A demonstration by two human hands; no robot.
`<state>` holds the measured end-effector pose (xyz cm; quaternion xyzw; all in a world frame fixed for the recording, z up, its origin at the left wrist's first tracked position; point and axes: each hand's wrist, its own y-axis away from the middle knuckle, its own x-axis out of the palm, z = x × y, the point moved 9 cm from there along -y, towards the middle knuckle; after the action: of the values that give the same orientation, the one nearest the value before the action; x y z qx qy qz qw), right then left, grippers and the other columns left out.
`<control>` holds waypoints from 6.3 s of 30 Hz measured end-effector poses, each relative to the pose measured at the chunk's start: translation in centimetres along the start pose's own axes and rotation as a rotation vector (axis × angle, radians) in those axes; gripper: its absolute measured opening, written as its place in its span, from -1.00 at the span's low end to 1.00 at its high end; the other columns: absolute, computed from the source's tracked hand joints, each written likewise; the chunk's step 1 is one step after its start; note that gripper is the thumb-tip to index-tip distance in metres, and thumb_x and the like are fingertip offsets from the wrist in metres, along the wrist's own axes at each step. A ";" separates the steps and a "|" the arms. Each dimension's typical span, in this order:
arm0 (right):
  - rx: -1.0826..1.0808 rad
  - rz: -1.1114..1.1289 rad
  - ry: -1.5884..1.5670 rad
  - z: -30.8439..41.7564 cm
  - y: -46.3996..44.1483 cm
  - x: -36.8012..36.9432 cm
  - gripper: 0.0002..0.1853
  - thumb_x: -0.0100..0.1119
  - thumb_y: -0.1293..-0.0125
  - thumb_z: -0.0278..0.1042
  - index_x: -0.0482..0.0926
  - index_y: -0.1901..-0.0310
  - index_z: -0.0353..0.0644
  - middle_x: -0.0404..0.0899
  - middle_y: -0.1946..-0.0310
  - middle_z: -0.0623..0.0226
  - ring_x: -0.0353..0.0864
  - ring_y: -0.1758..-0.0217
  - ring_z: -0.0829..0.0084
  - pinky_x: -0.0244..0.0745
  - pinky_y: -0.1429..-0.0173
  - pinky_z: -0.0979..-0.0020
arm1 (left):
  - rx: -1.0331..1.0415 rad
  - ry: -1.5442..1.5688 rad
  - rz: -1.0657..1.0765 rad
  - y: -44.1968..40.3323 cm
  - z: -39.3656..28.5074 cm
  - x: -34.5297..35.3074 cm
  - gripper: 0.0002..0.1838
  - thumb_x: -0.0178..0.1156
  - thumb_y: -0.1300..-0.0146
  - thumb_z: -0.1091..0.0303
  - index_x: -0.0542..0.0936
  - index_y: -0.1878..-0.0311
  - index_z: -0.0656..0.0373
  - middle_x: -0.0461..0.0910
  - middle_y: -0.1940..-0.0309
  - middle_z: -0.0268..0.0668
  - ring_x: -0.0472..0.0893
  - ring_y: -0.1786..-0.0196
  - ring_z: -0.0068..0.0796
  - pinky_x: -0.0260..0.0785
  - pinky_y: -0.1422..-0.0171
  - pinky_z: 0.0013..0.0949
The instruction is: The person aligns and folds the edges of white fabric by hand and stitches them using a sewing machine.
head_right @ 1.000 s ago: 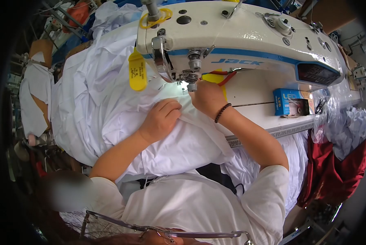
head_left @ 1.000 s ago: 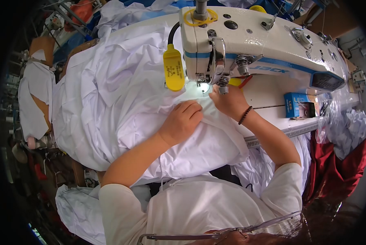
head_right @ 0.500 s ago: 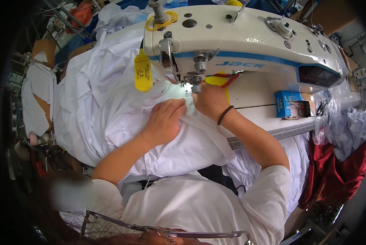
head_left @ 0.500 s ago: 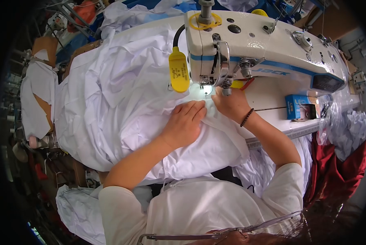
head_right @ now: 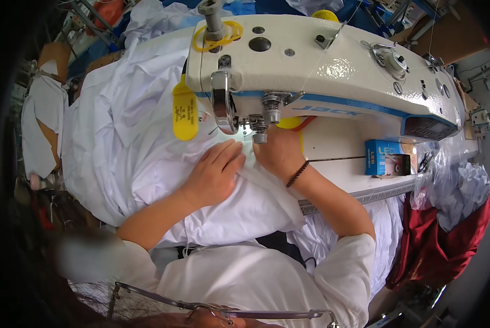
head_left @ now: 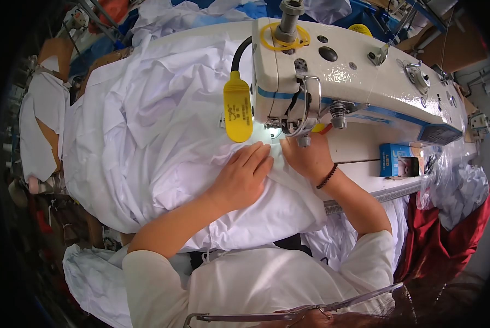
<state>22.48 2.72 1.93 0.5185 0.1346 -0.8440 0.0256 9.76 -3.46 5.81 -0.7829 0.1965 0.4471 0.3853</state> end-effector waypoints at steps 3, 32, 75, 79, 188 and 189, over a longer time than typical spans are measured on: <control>-0.045 -0.040 -0.015 0.3 0.0 -0.3 -0.68 0.30 -0.03 -0.17 0.54 0.52 -0.31 0.56 0.59 0.02 0.59 0.49 0.02 0.49 0.35 0.14 | -0.008 0.007 0.023 -0.2 0.1 -0.2 -0.51 0.20 0.11 0.54 0.52 -0.01 0.26 0.46 -0.14 -0.10 0.42 -0.25 -0.11 0.33 -0.28 -0.16; -0.146 -0.234 -0.036 1.4 -1.2 -1.7 -0.73 0.22 -0.14 -0.13 0.60 0.52 -0.17 0.57 0.59 0.13 0.59 0.50 0.08 0.45 0.41 0.14 | -0.063 0.049 0.082 -1.9 3.9 0.7 -0.57 0.20 0.01 0.47 0.54 -0.02 0.22 0.39 -0.10 -0.14 0.40 -0.19 -0.06 0.36 -0.19 -0.09; 0.006 0.018 -0.001 1.8 -1.2 -0.2 -0.79 0.13 -0.15 -0.25 0.54 0.51 -0.21 0.55 0.60 0.08 0.58 0.50 0.03 0.50 0.39 0.13 | -0.032 -0.262 0.298 -2.1 22.5 -3.9 -0.56 0.05 -0.25 0.38 0.46 -0.22 0.16 0.42 -0.21 -0.02 0.35 -0.29 -0.07 0.20 -0.38 -0.18; -0.015 -0.002 0.001 3.7 -0.4 -0.2 -0.77 0.12 -0.16 -0.25 0.49 0.54 -0.20 0.49 0.68 0.11 0.56 0.56 0.03 0.46 0.49 0.13 | -0.200 -0.027 0.426 -9.5 21.8 1.5 -0.55 0.02 -0.26 0.46 0.45 -0.24 0.04 0.39 -0.26 -0.17 0.34 -0.33 -0.15 0.15 -0.44 -0.20; -0.440 -0.124 0.019 4.0 1.2 -1.1 -0.69 0.07 -0.07 -0.48 0.65 0.12 -0.17 0.47 0.27 0.07 0.47 0.00 0.07 0.37 -0.16 0.15 | 0.130 -0.306 0.056 -3.1 4.2 -0.4 -0.58 0.27 0.02 0.39 0.57 0.01 0.17 0.53 0.09 -0.41 0.51 -0.07 -0.36 0.40 -0.09 -0.22; -0.440 -0.127 0.023 4.0 1.3 -1.1 -0.69 0.07 -0.07 -0.48 0.65 0.12 -0.17 0.47 0.27 0.07 0.47 0.00 0.07 0.37 -0.16 0.15 | 0.131 -0.355 0.087 -3.1 4.6 -0.7 -0.55 0.28 0.00 0.38 0.55 -0.04 0.15 0.54 0.12 -0.40 0.52 -0.01 -0.34 0.40 -0.10 -0.22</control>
<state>19.72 0.36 4.39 0.5005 0.3479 -0.7883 0.0835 8.91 2.04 6.33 -0.6557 0.1878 0.5808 0.4443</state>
